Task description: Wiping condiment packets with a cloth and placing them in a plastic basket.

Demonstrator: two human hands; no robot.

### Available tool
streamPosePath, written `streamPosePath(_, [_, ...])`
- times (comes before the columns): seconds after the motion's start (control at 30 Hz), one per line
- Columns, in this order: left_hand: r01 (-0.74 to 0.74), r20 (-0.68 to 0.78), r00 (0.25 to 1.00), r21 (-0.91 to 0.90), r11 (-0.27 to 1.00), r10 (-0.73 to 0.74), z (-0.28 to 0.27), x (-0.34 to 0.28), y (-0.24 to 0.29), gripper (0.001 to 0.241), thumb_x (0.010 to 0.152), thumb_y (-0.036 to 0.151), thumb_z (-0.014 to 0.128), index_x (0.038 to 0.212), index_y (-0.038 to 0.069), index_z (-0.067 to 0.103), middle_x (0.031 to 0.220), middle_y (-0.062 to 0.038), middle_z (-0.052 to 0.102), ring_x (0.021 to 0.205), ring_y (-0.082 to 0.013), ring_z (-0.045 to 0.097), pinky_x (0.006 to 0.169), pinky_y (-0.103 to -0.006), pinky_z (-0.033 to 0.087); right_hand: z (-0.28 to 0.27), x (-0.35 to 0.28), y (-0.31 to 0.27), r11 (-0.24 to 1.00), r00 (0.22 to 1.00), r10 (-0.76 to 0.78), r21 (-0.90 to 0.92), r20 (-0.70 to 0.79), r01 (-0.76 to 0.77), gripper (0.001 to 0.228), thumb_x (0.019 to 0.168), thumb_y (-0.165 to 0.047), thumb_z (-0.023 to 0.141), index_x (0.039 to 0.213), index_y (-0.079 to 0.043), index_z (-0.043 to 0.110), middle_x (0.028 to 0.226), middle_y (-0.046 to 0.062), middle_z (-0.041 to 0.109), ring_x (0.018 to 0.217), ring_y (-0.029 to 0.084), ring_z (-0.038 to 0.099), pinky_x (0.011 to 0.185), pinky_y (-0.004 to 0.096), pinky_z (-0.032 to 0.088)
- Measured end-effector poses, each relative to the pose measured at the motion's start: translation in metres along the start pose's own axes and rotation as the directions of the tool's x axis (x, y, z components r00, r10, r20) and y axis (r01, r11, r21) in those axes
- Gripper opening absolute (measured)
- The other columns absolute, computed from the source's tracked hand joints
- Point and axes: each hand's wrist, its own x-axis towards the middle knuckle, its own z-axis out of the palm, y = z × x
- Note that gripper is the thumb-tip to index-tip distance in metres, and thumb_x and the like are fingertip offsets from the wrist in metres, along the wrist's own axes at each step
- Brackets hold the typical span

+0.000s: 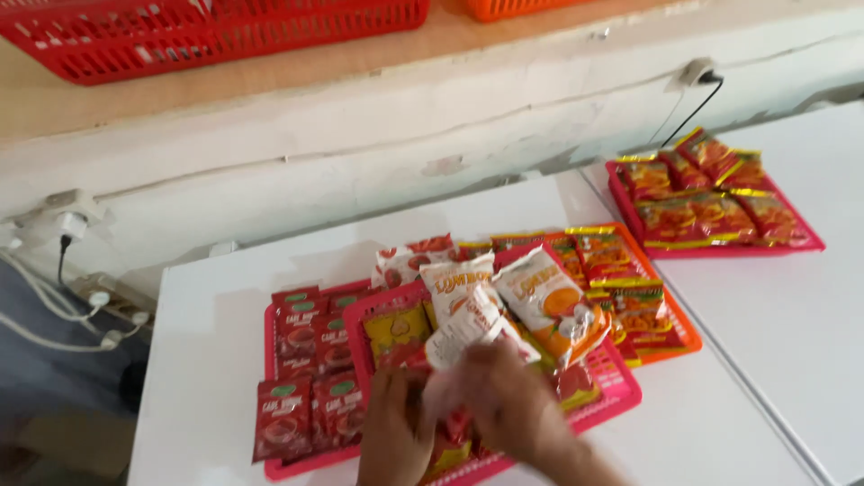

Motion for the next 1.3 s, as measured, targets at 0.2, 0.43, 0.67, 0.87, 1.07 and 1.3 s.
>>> streamPosePath(0.2, [-0.187, -0.144, 0.965, 0.202, 0.962, 0.218, 0.009, 0.014, -0.005, 0.038, 0.077, 0.014, 0.079, 0.110, 0.006, 0.061, 0.133, -0.026, 0.048, 0.122, -0.0499, 0.053, 0.096, -0.0514, 0.048, 0.008, -0.025, 0.032, 0.926, 0.998, -0.039, -0.375, 0.041, 0.051, 0.019, 0.083, -0.019, 0.073, 0.102, -0.022, 0.072, 0.131, 0.014, 0.060, 0.126, 0.037, 0.055, 0.100, 0.048, 0.045])
streamPosePath(0.43, [0.037, -0.285, 0.958, 0.166, 0.985, 0.012, 0.008, 0.017, 0.022, 0.053, 0.078, 0.033, 0.084, 0.115, 0.004, 0.060, 0.132, -0.023, 0.049, 0.112, -0.0435, 0.059, 0.087, -0.0490, 0.054, 0.047, -0.033, 0.023, 0.908, 0.898, 0.376, -0.103, -0.230, -0.407, 0.017, 0.094, -0.013, 0.060, 0.109, -0.006, 0.064, 0.155, 0.020, 0.049, 0.132, 0.044, 0.055, 0.105, 0.051, 0.045])
streamPosePath(0.67, [0.520, 0.260, 0.798, -0.753, 0.403, -0.544, 0.041, 0.003, 0.023, 0.035, 0.104, 0.026, 0.056, 0.126, 0.003, 0.070, 0.101, -0.016, 0.071, 0.083, -0.0253, 0.060, 0.071, -0.0378, 0.048, 0.035, -0.026, -0.015, 0.947, 0.911, 0.320, 0.072, -0.260, -0.313, 0.028, 0.097, -0.010, 0.053, 0.123, -0.007, 0.063, 0.139, 0.010, 0.057, 0.130, 0.033, 0.060, 0.117, 0.051, 0.036])
streamPosePath(0.87, [0.245, 0.224, 0.872, -0.969, -0.008, -0.436, 0.071, 0.000, -0.019, 0.037, 0.102, 0.023, 0.050, 0.127, -0.002, 0.062, 0.114, -0.013, 0.074, 0.096, -0.0199, 0.074, 0.079, -0.0332, 0.060, 0.052, -0.044, 0.024, 0.981, 0.977, 0.196, 0.024, -0.081, -0.195, 0.039, 0.097, -0.019, 0.059, 0.134, -0.005, 0.063, 0.151, 0.020, 0.051, 0.144, 0.038, 0.044, 0.123, 0.054, 0.021])
streamPosePath(1.07, [0.303, 0.219, 0.795, -0.951, 0.056, -0.566, 0.072, -0.016, -0.022, 0.036, 0.100, 0.023, 0.055, 0.127, 0.001, 0.063, 0.108, -0.019, 0.074, 0.082, -0.0274, 0.068, 0.068, -0.0431, 0.054, 0.037, -0.048, 0.068, 0.900, 0.878, 0.435, 0.135, -0.199, -0.415, 0.040, 0.103, -0.015, 0.052, 0.140, -0.001, 0.060, 0.151, 0.021, 0.056, 0.145, 0.038, 0.047, 0.120, 0.050, 0.032])
streamPosePath(1.3, [0.287, 0.098, 0.901, -0.865, 0.411, -0.423, 0.054, -0.006, -0.009, 0.032, 0.097, 0.021, 0.063, 0.124, 0.003, 0.062, 0.120, -0.025, 0.067, 0.096, -0.0319, 0.061, 0.080, -0.0451, 0.048, 0.008, 0.002, 0.021, 0.430, 0.465, 0.879, 0.602, -0.107, -0.673, 0.044, 0.100, -0.030, 0.052, 0.134, -0.003, 0.060, 0.115, 0.015, 0.077, 0.106, 0.023, 0.073, 0.091, 0.034, 0.057])
